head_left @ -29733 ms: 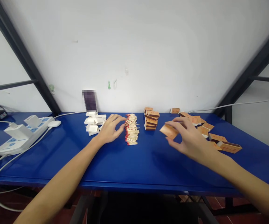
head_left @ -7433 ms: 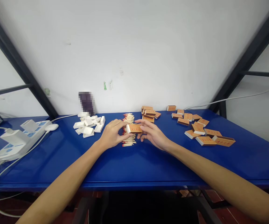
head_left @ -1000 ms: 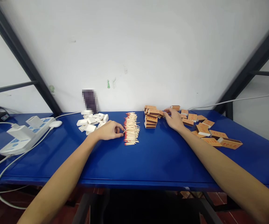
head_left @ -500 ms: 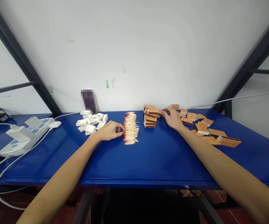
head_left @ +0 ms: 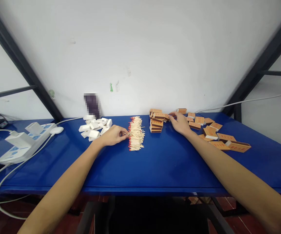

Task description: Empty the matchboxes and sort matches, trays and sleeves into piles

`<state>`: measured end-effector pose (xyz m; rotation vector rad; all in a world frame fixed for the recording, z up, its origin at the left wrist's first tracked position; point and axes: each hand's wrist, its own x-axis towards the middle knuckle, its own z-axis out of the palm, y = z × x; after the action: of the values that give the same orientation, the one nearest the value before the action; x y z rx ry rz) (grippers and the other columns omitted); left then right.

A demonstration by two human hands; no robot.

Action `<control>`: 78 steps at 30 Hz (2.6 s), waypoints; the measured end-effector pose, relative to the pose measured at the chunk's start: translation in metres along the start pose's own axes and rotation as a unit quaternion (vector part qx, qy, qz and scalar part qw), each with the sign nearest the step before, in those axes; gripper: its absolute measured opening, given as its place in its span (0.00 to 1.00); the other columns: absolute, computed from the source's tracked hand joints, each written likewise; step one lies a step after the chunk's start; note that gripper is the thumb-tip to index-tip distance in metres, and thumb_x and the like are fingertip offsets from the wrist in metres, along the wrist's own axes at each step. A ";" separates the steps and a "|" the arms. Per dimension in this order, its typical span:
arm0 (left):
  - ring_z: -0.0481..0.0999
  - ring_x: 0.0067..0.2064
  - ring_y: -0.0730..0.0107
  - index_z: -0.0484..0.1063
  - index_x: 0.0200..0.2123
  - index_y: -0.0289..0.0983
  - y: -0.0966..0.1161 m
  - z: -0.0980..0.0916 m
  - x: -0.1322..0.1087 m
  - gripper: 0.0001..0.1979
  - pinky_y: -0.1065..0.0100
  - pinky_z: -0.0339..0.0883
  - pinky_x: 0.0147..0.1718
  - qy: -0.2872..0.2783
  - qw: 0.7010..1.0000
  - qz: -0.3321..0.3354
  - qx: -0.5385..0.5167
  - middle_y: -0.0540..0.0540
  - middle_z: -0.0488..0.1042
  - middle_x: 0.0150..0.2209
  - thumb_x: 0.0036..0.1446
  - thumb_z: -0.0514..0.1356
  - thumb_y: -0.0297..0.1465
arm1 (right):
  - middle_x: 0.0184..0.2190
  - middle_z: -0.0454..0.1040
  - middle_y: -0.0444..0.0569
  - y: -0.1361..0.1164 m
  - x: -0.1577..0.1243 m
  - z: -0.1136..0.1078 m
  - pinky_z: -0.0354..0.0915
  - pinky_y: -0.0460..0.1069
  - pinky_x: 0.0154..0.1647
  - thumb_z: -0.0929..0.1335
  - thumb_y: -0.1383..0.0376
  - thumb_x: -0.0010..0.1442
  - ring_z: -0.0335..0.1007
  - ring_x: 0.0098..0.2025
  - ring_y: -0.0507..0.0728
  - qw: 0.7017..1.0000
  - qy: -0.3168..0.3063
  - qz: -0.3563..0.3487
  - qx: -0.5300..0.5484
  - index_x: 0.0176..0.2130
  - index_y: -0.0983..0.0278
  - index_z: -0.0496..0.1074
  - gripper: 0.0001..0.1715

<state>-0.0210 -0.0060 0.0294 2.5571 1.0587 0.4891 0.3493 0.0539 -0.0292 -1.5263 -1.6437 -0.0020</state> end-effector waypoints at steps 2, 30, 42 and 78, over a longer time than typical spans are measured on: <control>0.67 0.25 0.74 0.79 0.34 0.35 0.001 -0.003 -0.001 0.14 0.72 0.58 0.26 0.005 1.000 -0.008 0.000 0.49 0.74 0.25 0.60 0.57 0.37 | 0.39 0.78 0.56 0.000 0.000 0.000 0.65 0.58 0.48 0.63 0.60 0.60 0.72 0.41 0.62 1.000 0.005 -0.002 0.004 0.41 0.64 0.74 0.15; 0.73 0.34 0.69 0.79 0.35 0.36 0.026 0.003 0.003 0.08 0.68 0.66 0.36 0.218 0.974 0.041 0.037 0.47 0.76 0.32 0.57 0.59 0.24 | 0.32 0.79 0.49 -0.186 -0.049 0.007 0.66 0.50 0.37 0.67 0.71 0.61 0.75 0.34 0.57 0.940 -0.125 -0.294 0.120 0.35 0.63 0.75 0.06; 0.79 0.44 0.62 0.81 0.39 0.36 -0.006 0.000 0.008 0.12 0.63 0.71 0.44 0.283 0.942 -0.049 -0.176 0.42 0.81 0.41 0.59 0.60 0.36 | 0.27 0.79 0.47 -0.162 -0.036 0.004 0.72 0.51 0.35 0.69 0.63 0.54 0.76 0.30 0.56 0.949 -0.099 -0.117 0.274 0.29 0.63 0.75 0.05; 0.78 0.38 0.63 0.77 0.34 0.34 0.002 0.012 0.013 0.14 0.63 0.70 0.42 0.294 0.913 -0.047 -0.279 0.43 0.80 0.36 0.50 0.67 0.39 | 0.36 0.81 0.50 -0.148 -0.048 0.017 0.68 0.59 0.47 0.71 0.68 0.58 0.74 0.43 0.62 0.961 -0.088 -0.243 0.099 0.34 0.59 0.81 0.06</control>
<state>-0.0057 0.0003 0.0217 1.8719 1.0138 1.3705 0.2132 -0.0128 0.0113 -0.9668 -2.0586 0.0332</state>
